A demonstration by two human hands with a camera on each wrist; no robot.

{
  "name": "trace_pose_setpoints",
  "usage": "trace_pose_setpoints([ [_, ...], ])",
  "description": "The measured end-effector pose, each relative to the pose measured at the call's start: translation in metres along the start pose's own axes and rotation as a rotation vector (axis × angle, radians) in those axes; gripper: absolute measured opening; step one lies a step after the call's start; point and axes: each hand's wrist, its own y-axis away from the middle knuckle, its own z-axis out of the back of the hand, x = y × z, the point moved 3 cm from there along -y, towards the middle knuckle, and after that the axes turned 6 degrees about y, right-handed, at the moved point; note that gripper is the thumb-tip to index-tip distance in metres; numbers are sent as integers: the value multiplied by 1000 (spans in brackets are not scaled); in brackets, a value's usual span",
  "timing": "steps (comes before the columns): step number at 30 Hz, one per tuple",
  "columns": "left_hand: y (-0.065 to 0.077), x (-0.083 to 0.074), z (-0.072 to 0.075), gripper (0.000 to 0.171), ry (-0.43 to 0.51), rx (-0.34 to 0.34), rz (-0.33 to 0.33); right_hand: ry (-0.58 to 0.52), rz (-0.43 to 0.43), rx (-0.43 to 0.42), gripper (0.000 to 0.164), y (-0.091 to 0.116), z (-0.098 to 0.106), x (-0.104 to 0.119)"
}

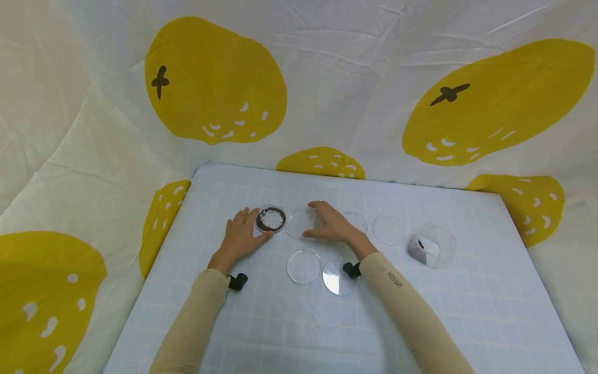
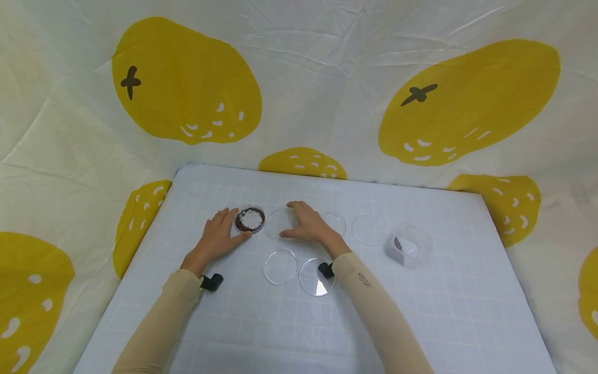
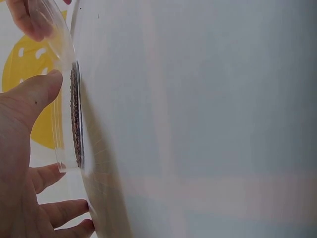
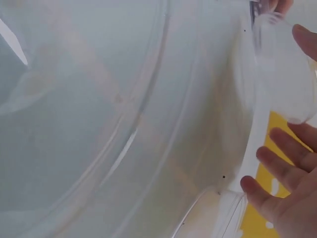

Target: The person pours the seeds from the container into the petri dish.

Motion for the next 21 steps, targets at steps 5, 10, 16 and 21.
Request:
trace_pose_setpoints([
  [5,0,1,0,91,-3,-1,-1,-45,-1,-20,89,-2,0,1],
  [10,-1,2,-1,91,-1,9,7,-76,-8,-31,88,-5,0,2],
  [16,-2,3,-1,91,3,15,9,-149,-18,-30,87,-8,0,3],
  [21,-1,4,-1,89,19,17,4,-207,-12,-26,84,-11,-2,2],
])
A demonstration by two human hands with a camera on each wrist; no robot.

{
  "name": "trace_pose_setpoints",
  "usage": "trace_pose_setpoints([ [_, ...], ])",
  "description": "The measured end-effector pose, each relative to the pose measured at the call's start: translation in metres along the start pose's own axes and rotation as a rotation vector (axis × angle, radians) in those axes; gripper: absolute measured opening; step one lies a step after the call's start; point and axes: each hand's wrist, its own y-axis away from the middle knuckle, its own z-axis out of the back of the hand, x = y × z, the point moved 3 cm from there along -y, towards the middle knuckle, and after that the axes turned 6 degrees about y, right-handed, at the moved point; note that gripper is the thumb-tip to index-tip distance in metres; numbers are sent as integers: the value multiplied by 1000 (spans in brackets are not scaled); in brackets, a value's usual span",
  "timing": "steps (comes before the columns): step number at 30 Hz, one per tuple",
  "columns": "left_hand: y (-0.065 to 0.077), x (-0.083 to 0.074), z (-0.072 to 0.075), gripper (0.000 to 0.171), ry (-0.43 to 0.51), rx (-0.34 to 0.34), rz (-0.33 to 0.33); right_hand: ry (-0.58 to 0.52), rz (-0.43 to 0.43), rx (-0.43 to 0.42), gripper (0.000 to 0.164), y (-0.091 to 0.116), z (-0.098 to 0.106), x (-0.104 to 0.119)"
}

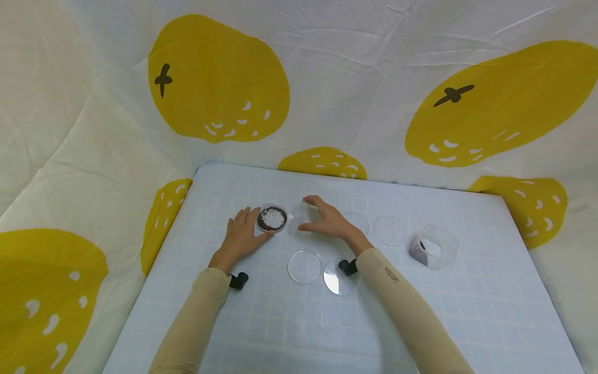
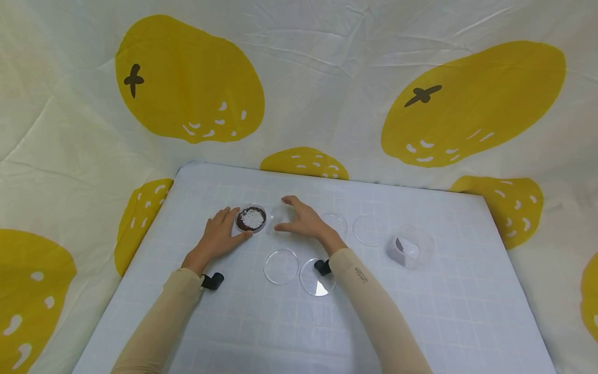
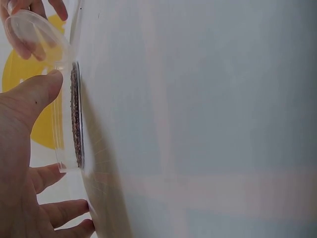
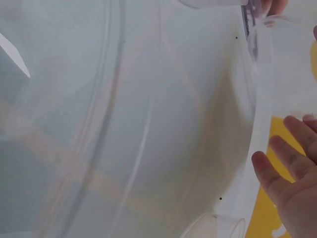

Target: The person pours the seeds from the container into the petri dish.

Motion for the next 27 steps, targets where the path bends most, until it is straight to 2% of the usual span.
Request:
trace_pose_setpoints([
  [5,0,0,0,89,2,-3,1,-48,14,7,85,-3,-1,2],
  [27,0,-1,0,91,-6,1,20,-119,57,41,82,-17,-7,13],
])
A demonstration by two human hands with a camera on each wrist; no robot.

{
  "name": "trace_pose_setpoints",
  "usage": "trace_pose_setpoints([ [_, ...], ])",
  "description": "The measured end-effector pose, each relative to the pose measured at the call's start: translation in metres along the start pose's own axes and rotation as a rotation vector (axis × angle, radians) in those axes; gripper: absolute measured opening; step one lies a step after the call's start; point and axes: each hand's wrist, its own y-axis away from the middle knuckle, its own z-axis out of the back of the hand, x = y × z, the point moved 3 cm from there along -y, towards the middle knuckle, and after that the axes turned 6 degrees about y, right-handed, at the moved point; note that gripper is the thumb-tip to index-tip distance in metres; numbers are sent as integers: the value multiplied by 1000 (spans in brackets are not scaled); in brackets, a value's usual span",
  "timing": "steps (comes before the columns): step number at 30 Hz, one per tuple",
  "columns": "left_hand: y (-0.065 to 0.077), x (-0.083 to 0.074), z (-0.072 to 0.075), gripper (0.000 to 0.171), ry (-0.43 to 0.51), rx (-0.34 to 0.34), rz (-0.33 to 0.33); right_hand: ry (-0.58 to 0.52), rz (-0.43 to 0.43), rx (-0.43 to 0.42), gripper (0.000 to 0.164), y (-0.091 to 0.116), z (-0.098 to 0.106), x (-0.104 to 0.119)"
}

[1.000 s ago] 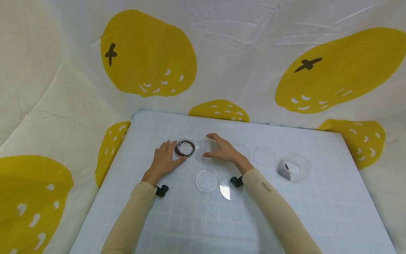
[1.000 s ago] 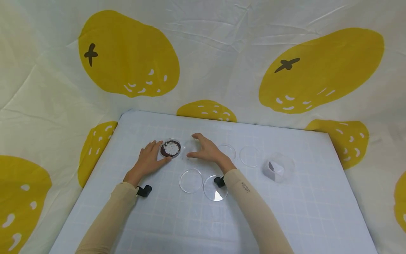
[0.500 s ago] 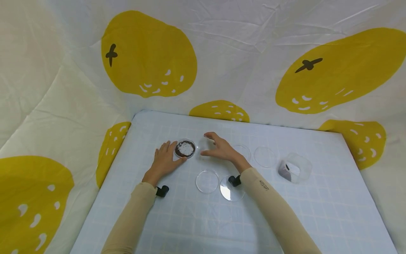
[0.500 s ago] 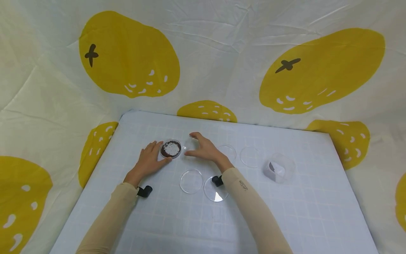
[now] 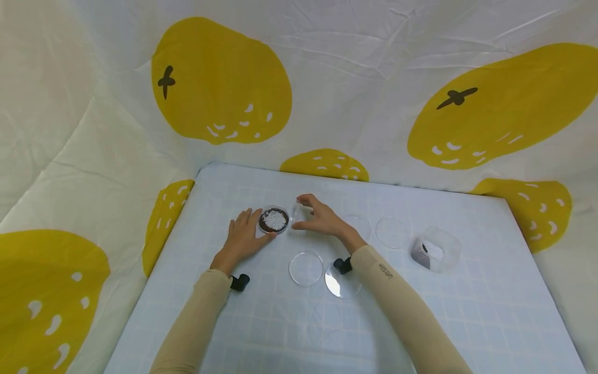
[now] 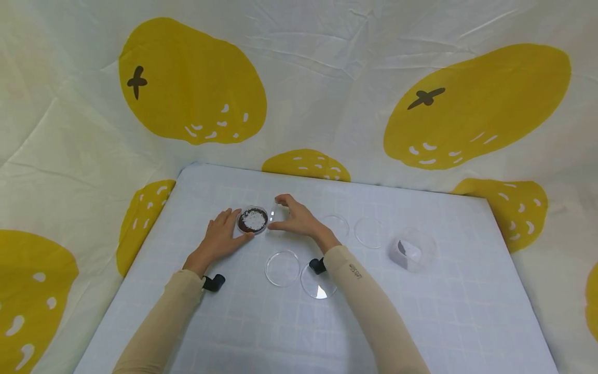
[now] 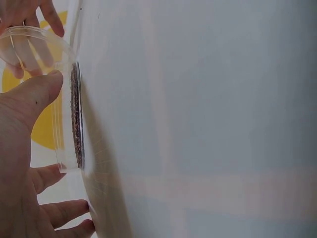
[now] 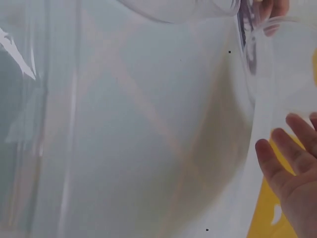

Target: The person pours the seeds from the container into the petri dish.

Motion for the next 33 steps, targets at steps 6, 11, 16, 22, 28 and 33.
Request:
trace_pose_setpoints([
  [6,-1,1,-2,93,-6,9,4,-33,18,-23,82,-3,-3,3],
  [11,0,2,-1,92,-6,8,-5,-135,57,-17,82,-8,-7,7],
  [16,1,3,-1,92,-11,10,-1,-178,64,0,81,-13,-11,14],
  [22,1,3,-1,92,-16,-2,-3,-140,79,4,83,-18,-14,25],
  [28,0,4,-2,94,-29,-3,-21,-75,110,1,81,-22,-16,31],
  [33,0,4,-1,93,-18,-1,-27,19,118,2,80,-27,-20,33],
])
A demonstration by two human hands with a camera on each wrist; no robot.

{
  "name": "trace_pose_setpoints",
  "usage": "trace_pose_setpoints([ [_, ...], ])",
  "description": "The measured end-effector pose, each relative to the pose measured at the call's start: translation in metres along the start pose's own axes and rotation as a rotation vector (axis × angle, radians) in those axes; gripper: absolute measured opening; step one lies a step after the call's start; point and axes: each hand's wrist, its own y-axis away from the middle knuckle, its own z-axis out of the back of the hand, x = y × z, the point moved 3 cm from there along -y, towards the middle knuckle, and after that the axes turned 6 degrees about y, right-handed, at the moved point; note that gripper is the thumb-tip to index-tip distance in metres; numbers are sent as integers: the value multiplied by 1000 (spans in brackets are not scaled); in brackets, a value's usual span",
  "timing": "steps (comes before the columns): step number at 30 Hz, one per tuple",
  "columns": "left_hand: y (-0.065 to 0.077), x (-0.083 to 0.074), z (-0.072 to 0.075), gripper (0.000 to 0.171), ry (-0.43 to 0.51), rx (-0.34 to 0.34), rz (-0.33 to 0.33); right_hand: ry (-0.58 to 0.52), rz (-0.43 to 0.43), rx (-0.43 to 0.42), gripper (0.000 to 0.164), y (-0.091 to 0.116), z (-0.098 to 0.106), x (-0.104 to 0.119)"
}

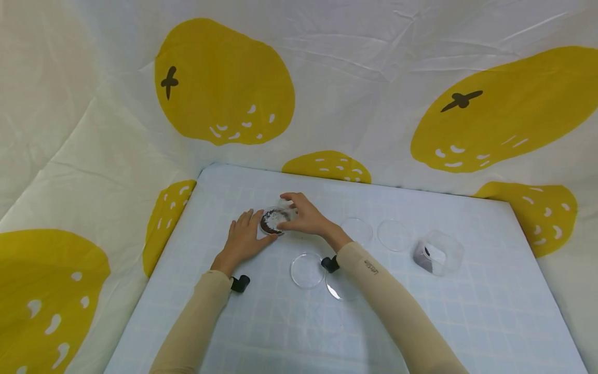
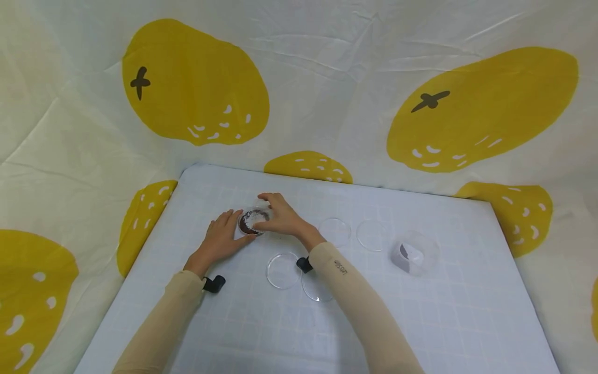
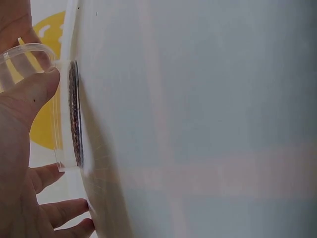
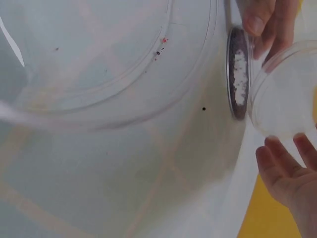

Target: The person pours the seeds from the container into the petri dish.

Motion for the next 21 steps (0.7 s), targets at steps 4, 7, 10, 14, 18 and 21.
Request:
trace_pose_setpoints([
  [4,0,-1,1,93,3,-6,-3,39,10,5,82,-2,-2,3],
  [7,0,-2,1,94,-1,-11,-7,67,5,11,83,-3,-3,6],
  [10,-1,-1,1,95,-7,-14,-9,106,-3,15,83,-3,-3,9],
  [14,-1,0,2,98,-2,-20,-19,172,7,17,82,-5,-4,12],
  [18,0,0,3,97,-4,-12,-26,255,13,27,82,-7,-6,16],
  [21,1,1,3,95,-3,7,-24,310,12,38,83,-9,-8,19],
])
